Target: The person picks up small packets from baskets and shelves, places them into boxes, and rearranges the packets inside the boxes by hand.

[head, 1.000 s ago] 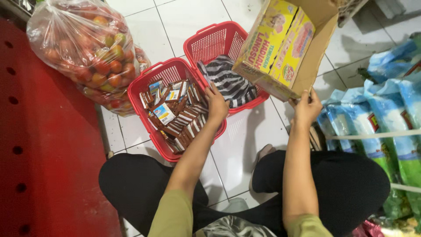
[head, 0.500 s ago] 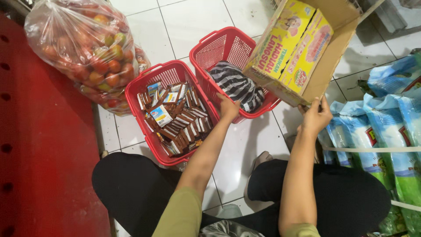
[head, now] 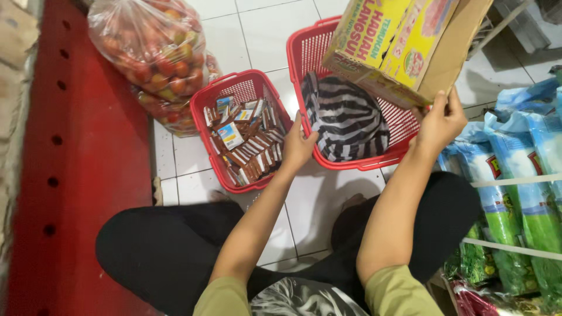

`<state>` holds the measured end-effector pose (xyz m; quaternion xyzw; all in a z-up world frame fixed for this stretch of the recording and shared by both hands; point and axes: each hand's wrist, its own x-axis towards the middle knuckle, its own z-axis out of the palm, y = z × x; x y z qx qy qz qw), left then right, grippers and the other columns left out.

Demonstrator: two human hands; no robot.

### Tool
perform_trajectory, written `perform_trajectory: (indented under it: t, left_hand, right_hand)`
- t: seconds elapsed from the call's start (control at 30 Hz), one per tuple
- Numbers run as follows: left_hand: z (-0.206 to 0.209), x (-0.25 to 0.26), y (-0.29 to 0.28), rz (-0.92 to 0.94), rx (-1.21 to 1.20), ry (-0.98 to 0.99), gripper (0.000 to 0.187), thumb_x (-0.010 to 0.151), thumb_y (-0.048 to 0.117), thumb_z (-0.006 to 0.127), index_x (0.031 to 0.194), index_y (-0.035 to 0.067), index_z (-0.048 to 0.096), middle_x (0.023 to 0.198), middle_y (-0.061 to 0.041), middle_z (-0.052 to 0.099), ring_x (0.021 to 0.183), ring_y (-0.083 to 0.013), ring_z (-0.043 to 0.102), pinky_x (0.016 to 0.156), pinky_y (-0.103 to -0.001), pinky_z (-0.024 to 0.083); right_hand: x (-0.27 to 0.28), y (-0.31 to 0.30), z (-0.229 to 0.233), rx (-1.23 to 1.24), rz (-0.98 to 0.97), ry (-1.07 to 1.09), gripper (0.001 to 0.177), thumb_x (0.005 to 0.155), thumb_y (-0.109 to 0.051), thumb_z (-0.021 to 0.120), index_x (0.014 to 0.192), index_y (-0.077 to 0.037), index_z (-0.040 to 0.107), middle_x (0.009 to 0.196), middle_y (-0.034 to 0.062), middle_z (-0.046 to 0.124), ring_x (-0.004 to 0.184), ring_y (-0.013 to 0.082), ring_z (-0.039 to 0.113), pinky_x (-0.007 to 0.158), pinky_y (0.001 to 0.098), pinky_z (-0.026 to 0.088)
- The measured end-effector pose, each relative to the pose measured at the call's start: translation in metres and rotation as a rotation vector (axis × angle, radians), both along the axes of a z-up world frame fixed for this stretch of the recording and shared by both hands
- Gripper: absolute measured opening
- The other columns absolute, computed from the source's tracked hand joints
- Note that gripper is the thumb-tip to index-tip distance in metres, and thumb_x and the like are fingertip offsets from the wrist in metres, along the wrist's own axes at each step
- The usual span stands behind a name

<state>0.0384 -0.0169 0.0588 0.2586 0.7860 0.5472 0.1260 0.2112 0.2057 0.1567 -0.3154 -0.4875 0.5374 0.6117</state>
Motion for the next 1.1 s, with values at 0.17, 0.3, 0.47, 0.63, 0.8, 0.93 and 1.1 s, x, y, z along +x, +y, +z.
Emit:
perform_trajectory:
  t: [0.17,0.3,0.47,0.63,0.8,0.93,1.1]
  left_hand:
    - [0.029,0.012,-0.031,-0.037,0.295,-0.127,0.085,0.089,0.008,0.069,0.163,0.006,0.027,0.075,-0.005,0.069,0.061,-0.0068,0.058,0.057,-0.028,0.05]
    - [0.049,0.014,-0.048,-0.093,0.433,-0.043,0.086,0.09,0.003,0.069,0.163,0.004,0.023,0.097,-0.009,0.076,0.083,-0.0073,0.067,0.074,-0.025,0.054]
    - [0.051,0.01,-0.048,-0.091,0.397,0.175,0.081,0.091,0.001,0.073,0.16,0.003,0.031,0.123,-0.019,0.071,0.105,-0.0158,0.068,0.089,-0.03,0.054]
    - [0.062,0.018,-0.03,-0.132,0.335,0.107,0.075,0.091,0.002,0.073,0.157,0.005,0.038,0.127,-0.018,0.072,0.103,-0.0184,0.067,0.088,-0.032,0.055]
    - [0.095,0.026,-0.023,-0.198,0.469,-0.006,0.081,0.09,-0.003,0.067,0.162,0.004,0.031,0.123,-0.015,0.071,0.101,-0.0153,0.067,0.085,-0.031,0.057]
    - [0.11,0.015,-0.026,-0.179,0.503,-0.1,0.08,0.092,-0.004,0.061,0.163,0.007,0.026,0.121,-0.013,0.07,0.099,-0.0122,0.069,0.078,-0.028,0.06]
    - [0.11,-0.001,-0.054,-0.027,0.502,-0.082,0.079,0.092,-0.004,0.059,0.163,0.007,0.026,0.119,-0.012,0.071,0.089,-0.0103,0.067,0.069,-0.025,0.056]
  right_hand:
    - [0.006,-0.027,0.033,0.074,0.088,0.116,0.031,0.105,-0.006,0.058,0.133,0.001,0.068,0.115,0.0109,0.075,0.089,0.0209,0.08,0.071,0.0354,0.068]
    - [0.013,-0.046,0.041,0.126,0.136,0.087,0.03,0.107,-0.005,0.057,0.135,0.001,0.067,0.114,0.0119,0.076,0.091,0.0196,0.078,0.073,0.0351,0.07]
    - [0.018,-0.061,0.042,0.181,0.173,0.013,0.03,0.109,-0.004,0.058,0.137,0.002,0.067,0.113,0.0119,0.075,0.089,0.0178,0.075,0.074,0.0361,0.07]
    - [0.032,-0.067,0.05,0.1,0.114,0.014,0.031,0.107,-0.005,0.057,0.135,0.001,0.067,0.11,0.0125,0.076,0.087,0.0206,0.079,0.073,0.0363,0.066]
    - [0.037,-0.066,0.065,0.07,0.032,0.122,0.032,0.105,-0.005,0.059,0.135,0.002,0.067,0.112,0.0142,0.076,0.085,0.0235,0.079,0.071,0.0382,0.067]
    - [0.029,-0.071,0.075,0.039,0.036,0.172,0.033,0.105,-0.007,0.058,0.135,0.003,0.066,0.11,0.0131,0.075,0.081,0.025,0.079,0.07,0.0382,0.07]
    - [-0.004,-0.082,0.072,0.035,0.096,0.196,0.032,0.105,-0.009,0.058,0.134,0.003,0.065,0.113,0.0125,0.073,0.086,0.0237,0.078,0.072,0.0386,0.068]
